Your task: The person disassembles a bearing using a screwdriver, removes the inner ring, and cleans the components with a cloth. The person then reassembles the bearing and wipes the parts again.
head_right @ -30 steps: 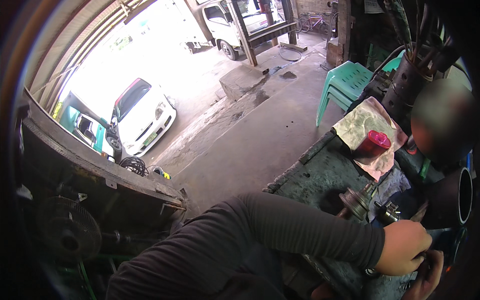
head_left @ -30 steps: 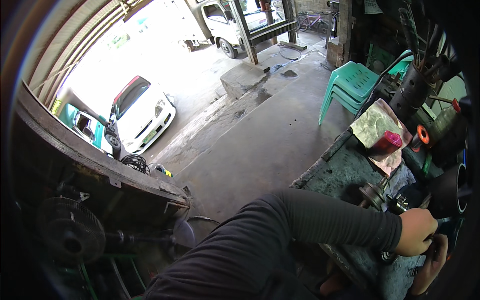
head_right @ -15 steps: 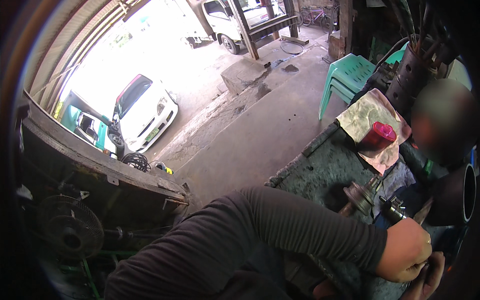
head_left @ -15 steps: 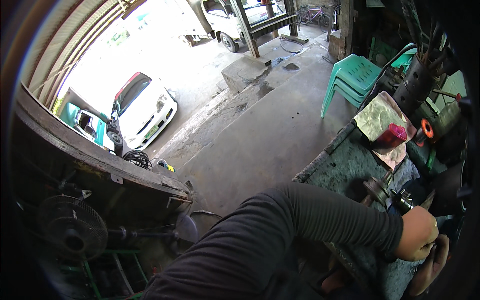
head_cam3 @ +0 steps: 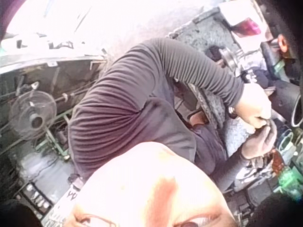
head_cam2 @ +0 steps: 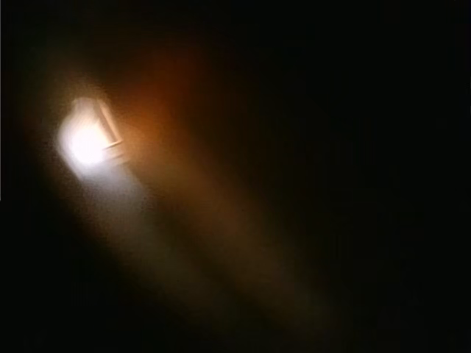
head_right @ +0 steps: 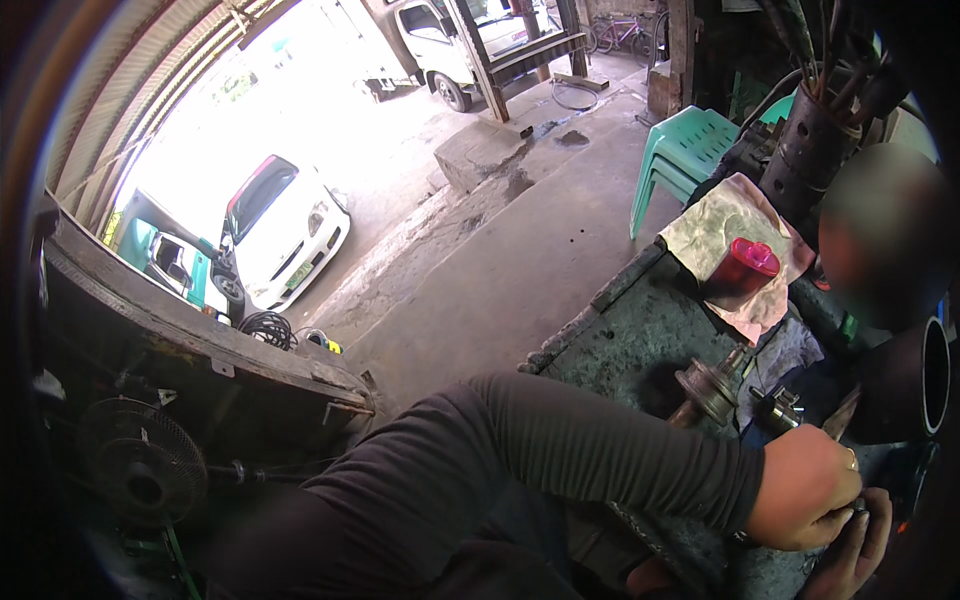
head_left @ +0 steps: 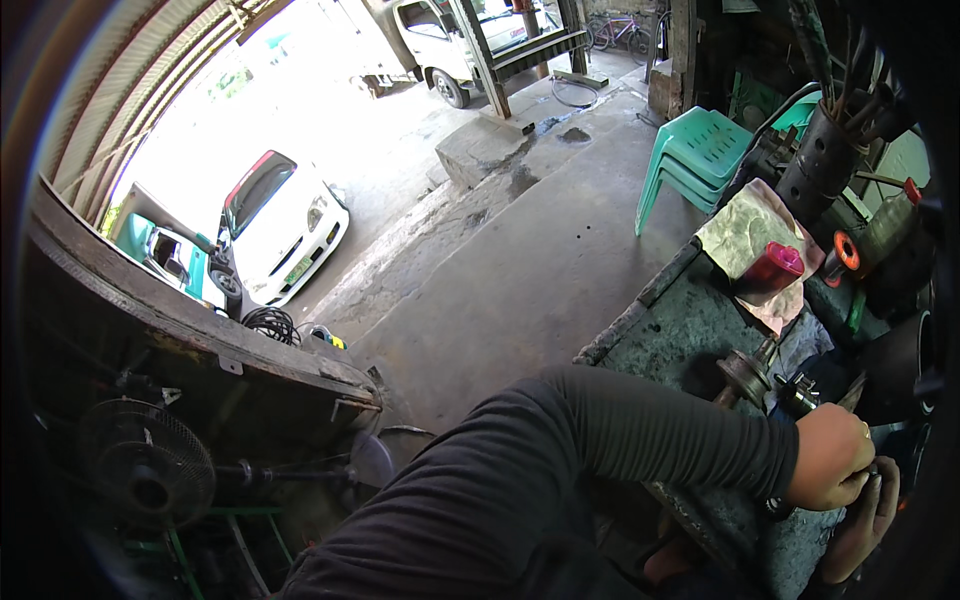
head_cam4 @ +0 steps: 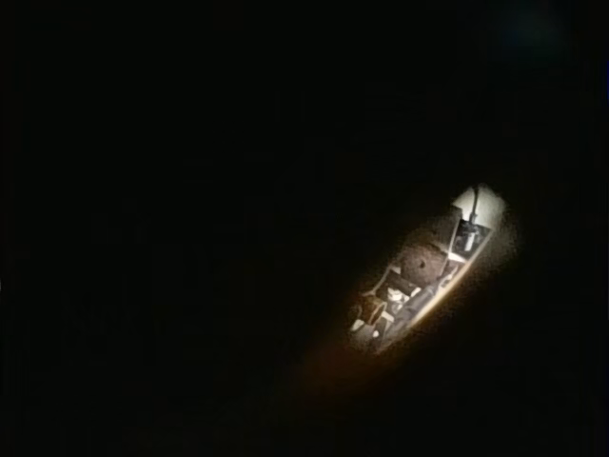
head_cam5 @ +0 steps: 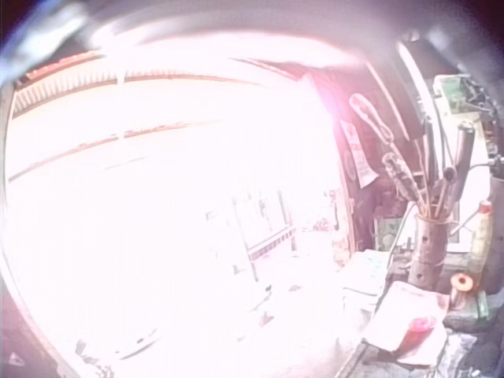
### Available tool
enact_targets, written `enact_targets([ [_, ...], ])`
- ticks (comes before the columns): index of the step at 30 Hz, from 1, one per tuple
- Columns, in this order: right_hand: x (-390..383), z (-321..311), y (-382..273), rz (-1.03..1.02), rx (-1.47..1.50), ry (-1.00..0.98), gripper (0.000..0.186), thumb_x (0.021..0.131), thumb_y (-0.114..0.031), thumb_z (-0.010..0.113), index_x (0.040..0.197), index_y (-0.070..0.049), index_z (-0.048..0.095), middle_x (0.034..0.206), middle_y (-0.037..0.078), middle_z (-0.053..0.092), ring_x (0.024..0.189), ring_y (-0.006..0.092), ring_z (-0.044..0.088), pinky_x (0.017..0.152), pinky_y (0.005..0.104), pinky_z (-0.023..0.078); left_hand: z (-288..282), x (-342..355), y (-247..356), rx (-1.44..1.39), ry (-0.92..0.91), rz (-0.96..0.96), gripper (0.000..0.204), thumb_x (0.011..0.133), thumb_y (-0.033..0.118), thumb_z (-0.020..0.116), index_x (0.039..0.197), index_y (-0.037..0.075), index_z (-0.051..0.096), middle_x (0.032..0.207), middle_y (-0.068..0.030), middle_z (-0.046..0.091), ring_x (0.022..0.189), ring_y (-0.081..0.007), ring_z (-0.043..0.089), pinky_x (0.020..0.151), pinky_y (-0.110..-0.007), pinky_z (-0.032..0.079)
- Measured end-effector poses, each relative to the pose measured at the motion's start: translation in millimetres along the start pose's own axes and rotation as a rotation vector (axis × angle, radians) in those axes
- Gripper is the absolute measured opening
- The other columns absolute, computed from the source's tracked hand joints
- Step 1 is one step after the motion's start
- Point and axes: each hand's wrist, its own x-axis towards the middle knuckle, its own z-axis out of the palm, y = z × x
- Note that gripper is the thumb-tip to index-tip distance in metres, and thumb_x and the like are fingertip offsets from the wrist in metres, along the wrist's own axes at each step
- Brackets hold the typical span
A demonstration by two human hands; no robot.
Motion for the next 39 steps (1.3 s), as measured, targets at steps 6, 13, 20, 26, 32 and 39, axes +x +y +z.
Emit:
enact_targets([
  [6,-5,11,-22,-0.147,-0.383,-0.095,0.016,0.097,-0.006,0.041,0.107,0.004,0.05,0.096,0.006,0.048,0.095,0.0129,0.049,0.086,0.025,0.038,3,0,1,0.014,-0.031,0.005,0.021,0.071,0.021,0.067,0.071,0.001,0.061,0.07,-0.0158,0.061,0.067,-0.0318,0.062,0.059,-0.043,0.049],
  [13,-6,21,-23,-0.192,-0.412,-0.094,0.018,0.096,-0.006,0.042,0.107,0.004,0.051,0.097,0.007,0.049,0.095,0.0134,0.05,0.086,0.0257,0.039,6,-3,2,-0.04,0.091,0.041,0.019,0.07,0.018,0.068,0.07,0.002,0.059,0.066,-0.0134,0.058,0.066,-0.0313,0.061,0.058,-0.042,0.048],
  [20,-3,10,-13,-0.058,-0.245,-0.098,0.022,0.098,-0.01,0.044,0.112,0.004,0.053,0.102,0.008,0.053,0.098,0.0136,0.052,0.089,0.0269,0.04,8,-6,-1,-0.089,0.12,0.057,0.017,0.07,0.015,0.067,0.073,0.001,0.058,0.069,-0.014,0.058,0.067,-0.0322,0.06,0.057,-0.043,0.047],
  [26,-5,13,-14,0.02,0.062,-0.007,0.027,0.098,-0.01,0.045,0.12,0.005,0.053,0.111,0.008,0.056,0.104,0.0126,0.054,0.092,0.0269,0.042,13,-7,-1,-0.124,0.163,0.043,0.017,0.072,0.014,0.066,0.076,0.0,0.056,0.073,-0.0159,0.057,0.068,-0.0354,0.059,0.059,-0.044,0.047],
  [32,-4,13,-22,0.0,-0.189,-0.101,0.021,0.097,-0.006,0.046,0.114,0.003,0.053,0.105,0.005,0.055,0.097,0.0103,0.052,0.087,0.022,0.04,5,-6,3,-0.121,0.062,-0.069,0.015,0.075,0.014,0.064,0.074,0.001,0.056,0.074,-0.0182,0.059,0.072,-0.0376,0.061,0.064,-0.047,0.047],
  [39,-3,42,-55,-0.223,-0.52,-0.084,0.018,0.083,0.011,0.044,0.096,0.004,0.053,0.092,0.011,0.05,0.076,0.0167,0.053,0.06,0.0249,0.045,11,-7,-5,-0.007,-0.012,0.033,0.019,0.08,0.013,0.064,0.088,0.0,0.054,0.079,-0.0158,0.058,0.072,-0.034,0.061,0.063,-0.042,0.049],
])
